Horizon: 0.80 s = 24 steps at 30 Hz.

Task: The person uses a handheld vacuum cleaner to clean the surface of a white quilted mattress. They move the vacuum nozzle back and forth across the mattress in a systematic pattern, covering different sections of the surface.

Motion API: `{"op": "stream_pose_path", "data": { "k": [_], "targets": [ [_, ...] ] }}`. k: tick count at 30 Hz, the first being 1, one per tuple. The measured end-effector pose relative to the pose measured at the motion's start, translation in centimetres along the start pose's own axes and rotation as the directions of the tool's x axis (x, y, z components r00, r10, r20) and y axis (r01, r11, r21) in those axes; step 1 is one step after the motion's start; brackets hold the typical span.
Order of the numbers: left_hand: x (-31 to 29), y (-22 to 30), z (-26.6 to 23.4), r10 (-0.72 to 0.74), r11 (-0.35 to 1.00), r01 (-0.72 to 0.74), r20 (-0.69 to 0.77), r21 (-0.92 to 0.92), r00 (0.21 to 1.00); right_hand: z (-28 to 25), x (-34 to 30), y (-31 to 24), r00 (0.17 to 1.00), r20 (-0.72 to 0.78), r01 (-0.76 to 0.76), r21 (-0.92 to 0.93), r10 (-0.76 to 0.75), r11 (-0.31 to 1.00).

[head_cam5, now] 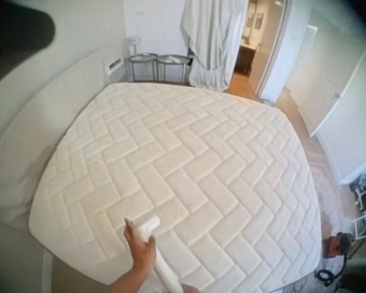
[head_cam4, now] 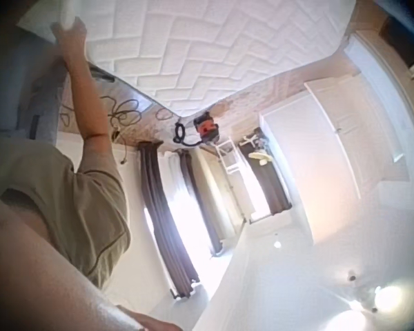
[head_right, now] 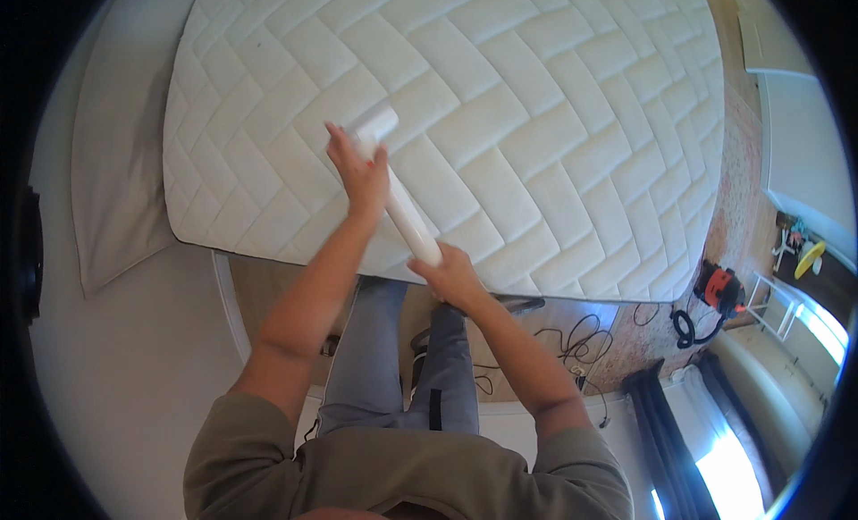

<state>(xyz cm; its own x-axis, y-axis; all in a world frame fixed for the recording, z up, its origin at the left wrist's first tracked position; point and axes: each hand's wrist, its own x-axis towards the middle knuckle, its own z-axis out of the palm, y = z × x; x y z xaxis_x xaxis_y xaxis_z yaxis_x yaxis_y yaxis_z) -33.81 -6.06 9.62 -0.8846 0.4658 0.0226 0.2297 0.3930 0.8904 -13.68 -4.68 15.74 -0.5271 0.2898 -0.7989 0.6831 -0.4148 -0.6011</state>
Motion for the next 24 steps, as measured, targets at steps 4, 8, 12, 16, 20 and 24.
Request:
{"op": "stream_pose_path", "data": {
  "k": [4, 8, 12, 16, 20, 24],
  "targets": [
    [13.0, -3.0, -1.7, 0.114, 0.993, -0.112, -0.087, 0.026, 0.990, 2.8, 10.2, -8.8, 0.996, 0.011, 0.089, -0.072, -0.088, 0.993],
    [25.4, -7.0, -1.1, 0.196, 0.978, -0.185, -0.130, 0.094, 0.972, 5.6, 19.0, -16.7, 0.988, 0.022, 0.153, -0.031, -0.152, 0.988],
    [36.9, -10.2, 0.0, 0.281, 0.924, -0.236, -0.117, 0.299, 0.953, 6.8, 27.8, -22.0, 0.968, -0.026, 0.250, 0.008, -0.249, 0.968],
    [46.4, -13.8, 0.4, 0.228, 0.930, -0.157, -0.186, 0.334, 0.956, 7.0, 32.8, -28.1, 0.969, 0.003, 0.245, -0.060, -0.245, 0.968],
    [50.1, -17.7, 1.2, 0.173, 0.917, -0.075, -0.222, 0.392, 0.959, 7.6, 36.1, -30.3, 0.991, 0.031, 0.134, -0.121, -0.132, 0.984],
    [48.5, -17.8, 4.4, 0.179, 0.879, -0.042, -0.246, 0.475, 0.953, 5.8, 37.0, -28.9, 0.995, 0.012, 0.097, -0.140, -0.097, 0.985]
  ]
}}
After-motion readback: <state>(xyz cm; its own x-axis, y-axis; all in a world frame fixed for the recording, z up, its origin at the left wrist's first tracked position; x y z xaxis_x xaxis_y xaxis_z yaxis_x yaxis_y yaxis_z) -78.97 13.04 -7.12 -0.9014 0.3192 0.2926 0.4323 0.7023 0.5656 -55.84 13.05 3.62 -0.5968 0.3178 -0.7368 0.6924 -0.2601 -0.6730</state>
